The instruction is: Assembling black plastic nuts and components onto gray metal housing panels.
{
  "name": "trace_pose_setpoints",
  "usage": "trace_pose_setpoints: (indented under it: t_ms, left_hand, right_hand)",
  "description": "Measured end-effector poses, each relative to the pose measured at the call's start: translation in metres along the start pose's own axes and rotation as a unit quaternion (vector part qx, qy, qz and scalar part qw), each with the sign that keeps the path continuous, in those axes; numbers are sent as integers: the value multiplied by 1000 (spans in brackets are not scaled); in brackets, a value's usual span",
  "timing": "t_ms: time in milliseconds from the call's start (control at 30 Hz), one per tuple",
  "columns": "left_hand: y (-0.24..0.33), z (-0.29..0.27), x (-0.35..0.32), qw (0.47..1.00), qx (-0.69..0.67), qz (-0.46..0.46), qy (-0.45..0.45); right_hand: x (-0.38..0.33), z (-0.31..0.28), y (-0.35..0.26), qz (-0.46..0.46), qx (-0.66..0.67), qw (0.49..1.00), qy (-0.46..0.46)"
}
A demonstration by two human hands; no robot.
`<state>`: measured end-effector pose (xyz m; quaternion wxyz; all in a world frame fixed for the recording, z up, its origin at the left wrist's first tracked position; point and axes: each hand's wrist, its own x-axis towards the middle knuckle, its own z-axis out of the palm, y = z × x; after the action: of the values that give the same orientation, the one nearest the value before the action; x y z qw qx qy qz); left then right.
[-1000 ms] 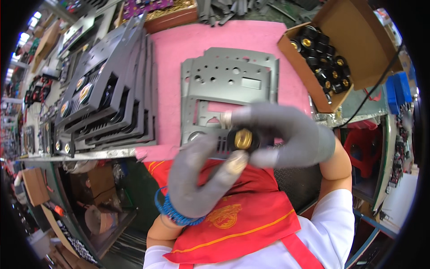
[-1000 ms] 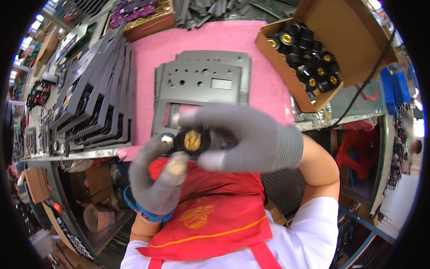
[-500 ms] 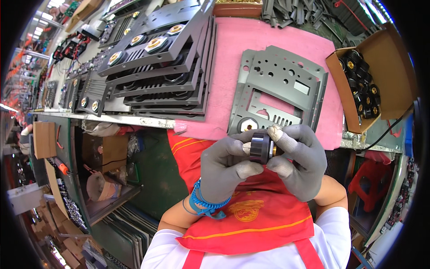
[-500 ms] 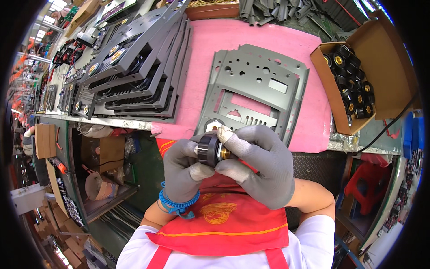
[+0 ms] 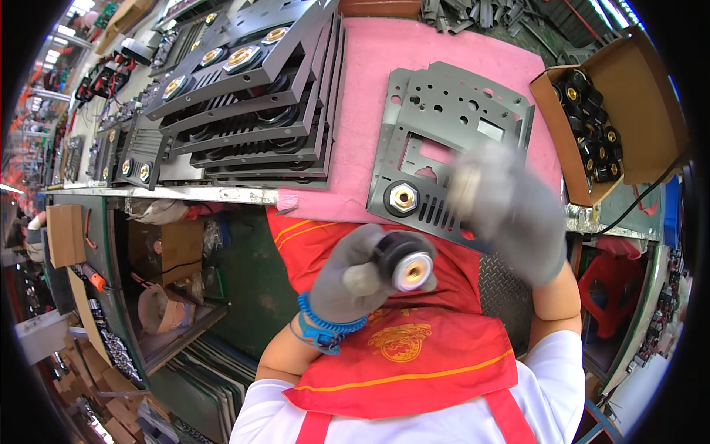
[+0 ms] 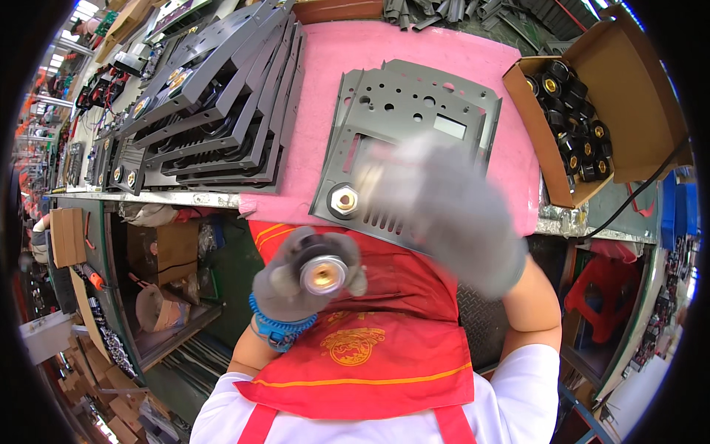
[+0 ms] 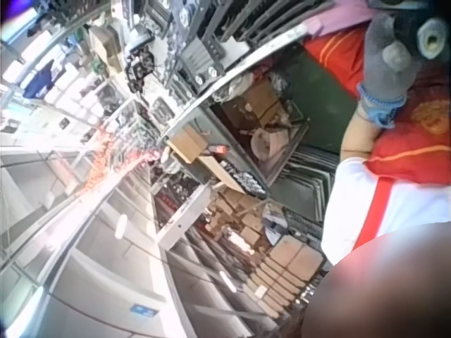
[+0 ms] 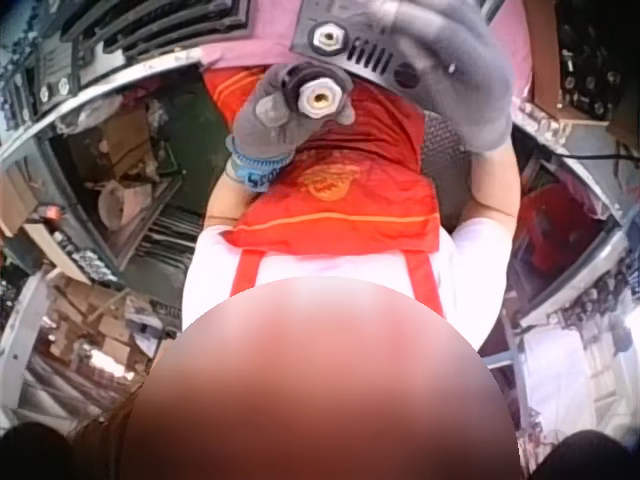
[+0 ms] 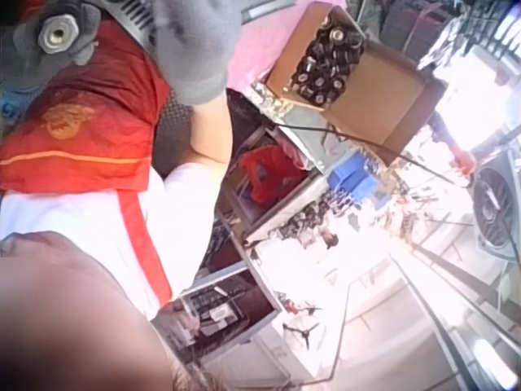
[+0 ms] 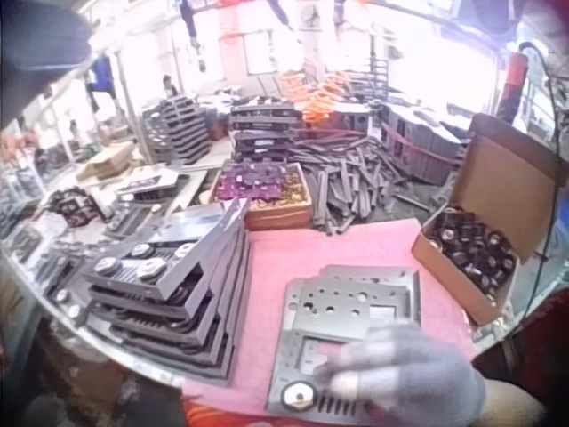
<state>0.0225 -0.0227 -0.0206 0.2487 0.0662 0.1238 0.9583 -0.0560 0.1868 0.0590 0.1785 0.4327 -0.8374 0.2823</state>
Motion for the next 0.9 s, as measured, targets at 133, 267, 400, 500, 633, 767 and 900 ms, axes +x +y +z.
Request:
trace_pose_setpoints:
  t_ms: [133,267,400,500,633,767,900]
  left_hand:
    - [-1,-1,-2,989,97,-15,108]
    - [-6,3,5,994,30,-52,95]
    - [-6,10,9,986,-25,-117,117]
    - [-6,12,4,990,-14,-95,101]
    - [-14,-5,-9,985,-26,-120,122]
    - [-24,-36,-6,985,-53,-161,13]
    - [-54,-60,13,979,-11,-179,101]
  right_hand:
    - [-2,0,7,116,249,959,66]
    - [-16,13,-9,45,233,971,-35]
    - [-23,21,-10,31,184,982,-2]
    - [-23,22,-13,34,196,980,-23]
    - [-26,14,-17,1,171,985,11]
    - [-38,-8,8,81,190,978,6]
    - [-49,2,40,195,42,980,19]
